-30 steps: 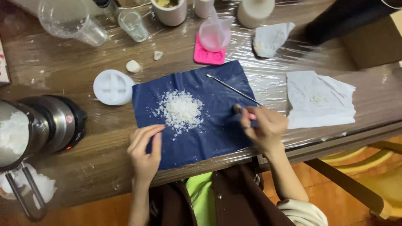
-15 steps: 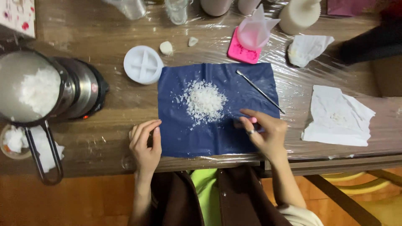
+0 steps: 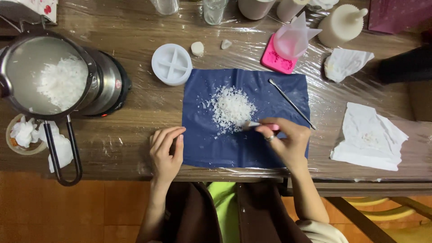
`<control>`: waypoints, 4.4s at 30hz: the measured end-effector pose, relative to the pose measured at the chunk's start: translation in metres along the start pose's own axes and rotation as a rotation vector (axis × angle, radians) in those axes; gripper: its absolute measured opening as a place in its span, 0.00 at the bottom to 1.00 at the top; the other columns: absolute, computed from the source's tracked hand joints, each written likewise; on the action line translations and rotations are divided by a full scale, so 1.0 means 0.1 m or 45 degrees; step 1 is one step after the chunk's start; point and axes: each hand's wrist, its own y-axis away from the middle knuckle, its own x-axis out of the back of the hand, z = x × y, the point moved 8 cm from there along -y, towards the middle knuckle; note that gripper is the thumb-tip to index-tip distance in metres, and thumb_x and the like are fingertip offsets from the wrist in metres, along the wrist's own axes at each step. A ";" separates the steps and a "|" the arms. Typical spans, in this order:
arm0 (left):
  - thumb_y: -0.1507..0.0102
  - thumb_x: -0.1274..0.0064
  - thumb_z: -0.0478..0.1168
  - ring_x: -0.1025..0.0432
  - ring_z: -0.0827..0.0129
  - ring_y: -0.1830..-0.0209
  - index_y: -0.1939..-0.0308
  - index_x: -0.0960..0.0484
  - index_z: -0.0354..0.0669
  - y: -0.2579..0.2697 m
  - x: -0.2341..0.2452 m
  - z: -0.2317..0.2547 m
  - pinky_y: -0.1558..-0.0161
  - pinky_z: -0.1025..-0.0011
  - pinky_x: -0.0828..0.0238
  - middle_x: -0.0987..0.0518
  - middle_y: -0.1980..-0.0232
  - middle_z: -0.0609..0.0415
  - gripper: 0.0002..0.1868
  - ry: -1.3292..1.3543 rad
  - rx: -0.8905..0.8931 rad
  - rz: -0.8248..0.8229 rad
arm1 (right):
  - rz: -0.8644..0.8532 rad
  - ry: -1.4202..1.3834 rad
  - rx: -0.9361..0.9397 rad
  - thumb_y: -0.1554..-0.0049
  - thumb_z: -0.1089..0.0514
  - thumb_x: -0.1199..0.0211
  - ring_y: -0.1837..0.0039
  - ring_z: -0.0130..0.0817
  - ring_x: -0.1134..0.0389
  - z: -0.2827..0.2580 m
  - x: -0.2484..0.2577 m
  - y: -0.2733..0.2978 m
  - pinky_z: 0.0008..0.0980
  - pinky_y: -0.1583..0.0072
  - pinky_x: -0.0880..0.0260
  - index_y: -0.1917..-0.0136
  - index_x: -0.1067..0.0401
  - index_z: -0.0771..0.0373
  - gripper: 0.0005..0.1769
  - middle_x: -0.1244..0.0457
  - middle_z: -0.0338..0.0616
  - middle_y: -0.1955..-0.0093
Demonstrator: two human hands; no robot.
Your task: Preparing wax flakes and transferring them to a melting pot using a spoon and brush
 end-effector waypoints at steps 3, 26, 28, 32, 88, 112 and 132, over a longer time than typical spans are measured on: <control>0.38 0.53 0.32 0.28 0.59 0.60 0.60 0.20 0.43 0.02 0.01 -0.02 0.59 0.67 0.38 0.21 0.60 0.54 0.07 -0.004 -0.026 0.012 | 0.099 0.035 0.084 0.49 0.52 0.32 0.72 0.41 0.36 -0.03 0.15 0.07 0.32 0.64 0.37 0.66 0.25 0.54 0.08 0.37 0.40 0.76; 0.42 0.45 0.45 0.38 0.67 0.63 0.69 0.20 0.51 -0.67 -0.21 -0.24 0.55 0.66 0.45 0.36 0.70 0.61 0.04 -0.651 -0.296 -0.122 | 0.063 0.062 0.171 0.47 0.50 0.36 0.73 0.38 0.38 -0.11 0.16 0.05 0.30 0.65 0.38 0.63 0.25 0.53 0.07 0.38 0.39 0.76; 0.42 0.45 0.45 0.38 0.68 0.62 0.70 0.20 0.52 -0.70 -0.20 -0.23 0.55 0.66 0.46 0.35 0.70 0.62 0.05 -0.655 -0.301 -0.140 | 0.056 0.035 0.202 0.48 0.50 0.35 0.74 0.39 0.38 -0.08 0.14 0.11 0.31 0.66 0.38 0.65 0.25 0.54 0.08 0.38 0.39 0.76; 0.40 0.48 0.44 0.37 0.69 0.60 0.70 0.24 0.50 -0.68 -0.28 -0.24 0.53 0.67 0.45 0.33 0.69 0.61 0.06 -0.702 -0.360 -0.176 | -0.194 -0.172 0.279 0.49 0.50 0.37 0.73 0.42 0.35 -0.29 -0.05 0.08 0.34 0.68 0.35 0.68 0.25 0.54 0.09 0.34 0.39 0.74; 0.41 0.47 0.34 0.27 0.71 0.76 0.62 0.18 0.47 -0.30 0.07 0.16 0.63 0.72 0.36 0.22 0.79 0.64 0.06 -0.210 -0.258 0.143 | -0.341 0.108 0.481 0.45 0.52 0.41 0.73 0.38 0.35 -0.58 -0.43 -0.25 0.32 0.69 0.35 0.61 0.28 0.54 0.07 0.39 0.37 0.75; 0.39 0.52 0.34 0.28 0.72 0.68 0.63 0.20 0.44 0.06 -0.16 0.17 0.61 0.70 0.42 0.19 0.65 0.60 0.06 -0.208 -0.339 0.004 | 0.045 -0.163 0.303 0.48 0.65 0.50 0.66 0.23 0.45 0.17 0.23 -0.81 0.25 0.60 0.46 0.73 0.37 0.58 0.12 0.44 0.34 0.72; 0.39 0.53 0.35 0.28 0.73 0.72 0.63 0.19 0.43 0.00 -0.05 0.25 0.61 0.72 0.38 0.20 0.70 0.62 0.07 -0.189 -0.325 0.024 | 0.956 1.351 0.411 0.49 0.52 0.47 0.75 0.38 0.37 0.76 1.03 -3.23 0.38 0.73 0.39 0.68 0.37 0.50 0.07 0.41 0.36 0.75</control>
